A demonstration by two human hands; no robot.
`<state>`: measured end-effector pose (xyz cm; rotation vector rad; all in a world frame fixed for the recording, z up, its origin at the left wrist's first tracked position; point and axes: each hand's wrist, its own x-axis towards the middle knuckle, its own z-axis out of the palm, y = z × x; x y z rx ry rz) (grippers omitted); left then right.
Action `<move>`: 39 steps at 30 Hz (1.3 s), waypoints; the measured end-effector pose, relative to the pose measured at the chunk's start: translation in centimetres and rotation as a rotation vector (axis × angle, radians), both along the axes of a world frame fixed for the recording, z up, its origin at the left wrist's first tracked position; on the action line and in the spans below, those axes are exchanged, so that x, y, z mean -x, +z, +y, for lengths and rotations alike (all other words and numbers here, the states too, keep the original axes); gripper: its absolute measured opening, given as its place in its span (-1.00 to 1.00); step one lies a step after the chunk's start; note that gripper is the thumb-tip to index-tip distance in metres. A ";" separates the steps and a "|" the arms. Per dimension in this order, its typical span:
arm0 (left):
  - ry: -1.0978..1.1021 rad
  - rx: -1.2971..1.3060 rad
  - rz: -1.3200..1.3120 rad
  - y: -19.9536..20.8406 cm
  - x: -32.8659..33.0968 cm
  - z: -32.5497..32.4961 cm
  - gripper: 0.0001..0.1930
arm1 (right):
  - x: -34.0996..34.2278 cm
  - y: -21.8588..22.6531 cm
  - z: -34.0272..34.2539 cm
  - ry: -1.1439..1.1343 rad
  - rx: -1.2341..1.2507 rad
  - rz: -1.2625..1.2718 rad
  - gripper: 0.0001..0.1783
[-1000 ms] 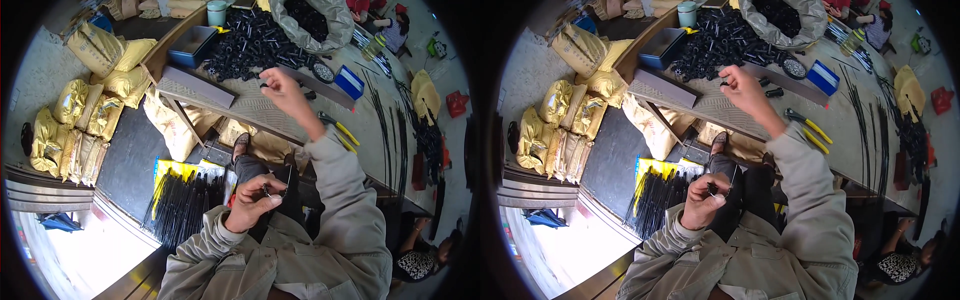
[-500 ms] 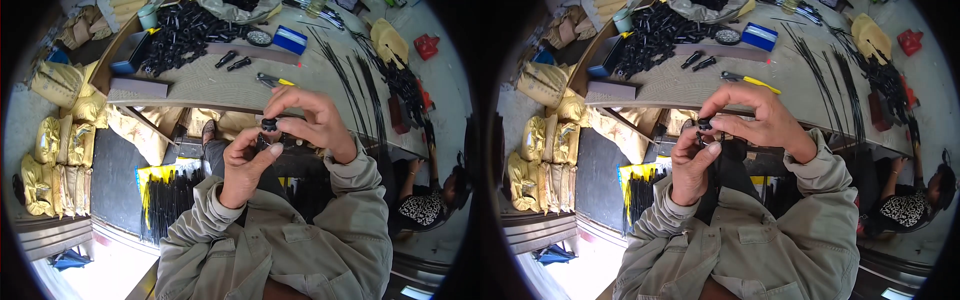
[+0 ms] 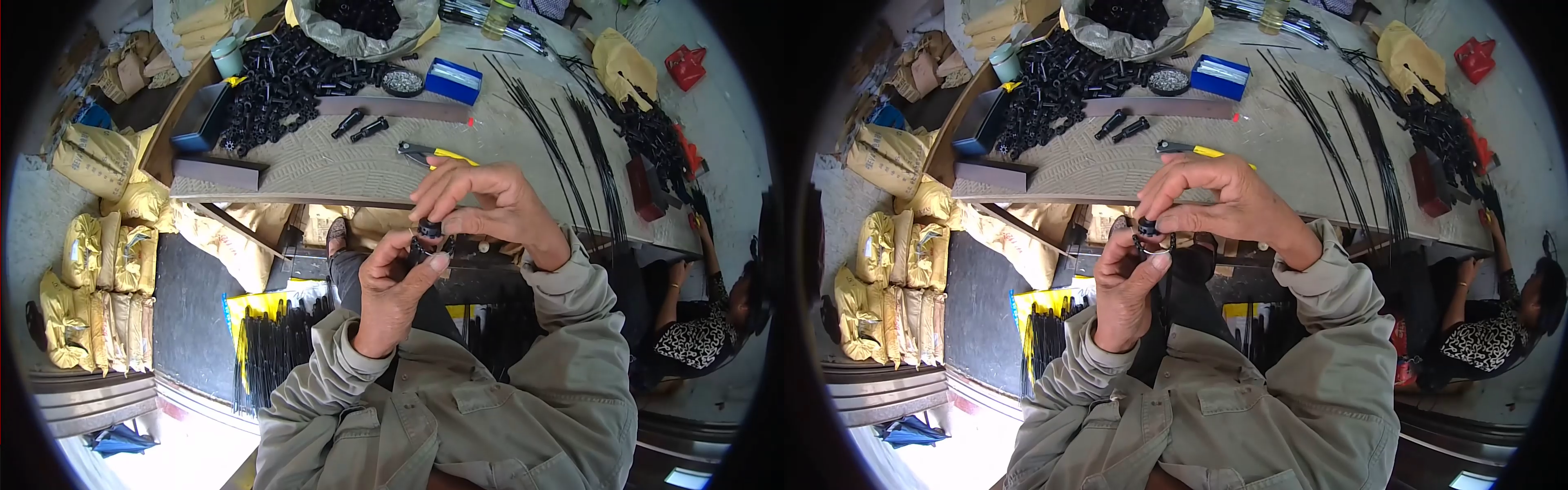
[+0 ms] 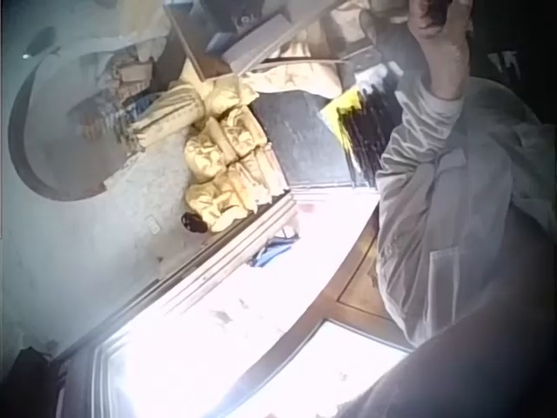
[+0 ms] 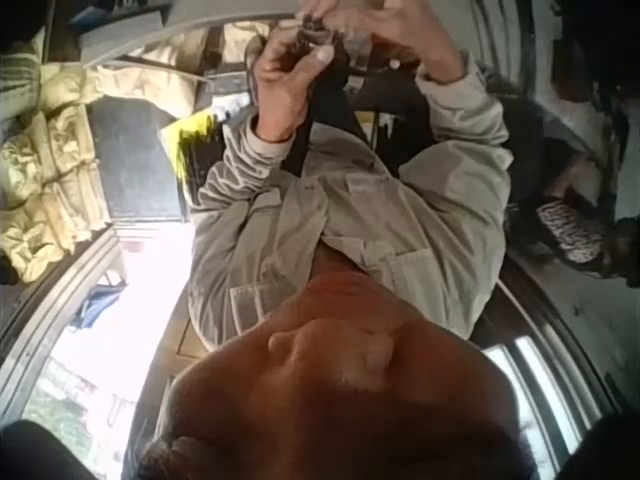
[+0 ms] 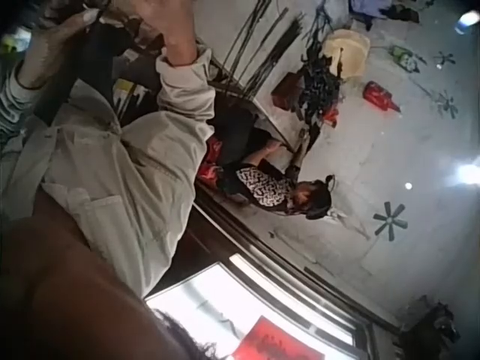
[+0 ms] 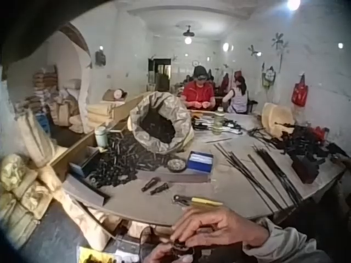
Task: The person gathers a bundle of rods by hand, aligns them on the table, and slides a plastic component onto the rods. They then use shears to cut a thin wire before setting the assembled component aside.
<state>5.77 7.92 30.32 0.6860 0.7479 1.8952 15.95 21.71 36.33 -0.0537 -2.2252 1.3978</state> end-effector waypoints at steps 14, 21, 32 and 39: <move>0.031 -0.008 0.017 -0.6 0.4 0.0 -0.79 | 0.9 0.3 0.2 0.043 -0.072 -0.050 -0.87; 0.031 0.000 -0.026 -0.8 0.8 0.0 -0.78 | 1.4 0.3 -1.4 -0.143 -0.324 -0.054 -0.78; -0.025 -0.030 -0.118 -1.5 1.8 -0.6 -0.72 | 1.6 -0.4 -3.7 -0.398 -0.633 0.024 -0.77; 0.029 -0.038 -0.007 -2.2 2.2 -0.6 -0.71 | 1.5 -1.3 -4.6 -0.480 -0.654 0.124 -0.80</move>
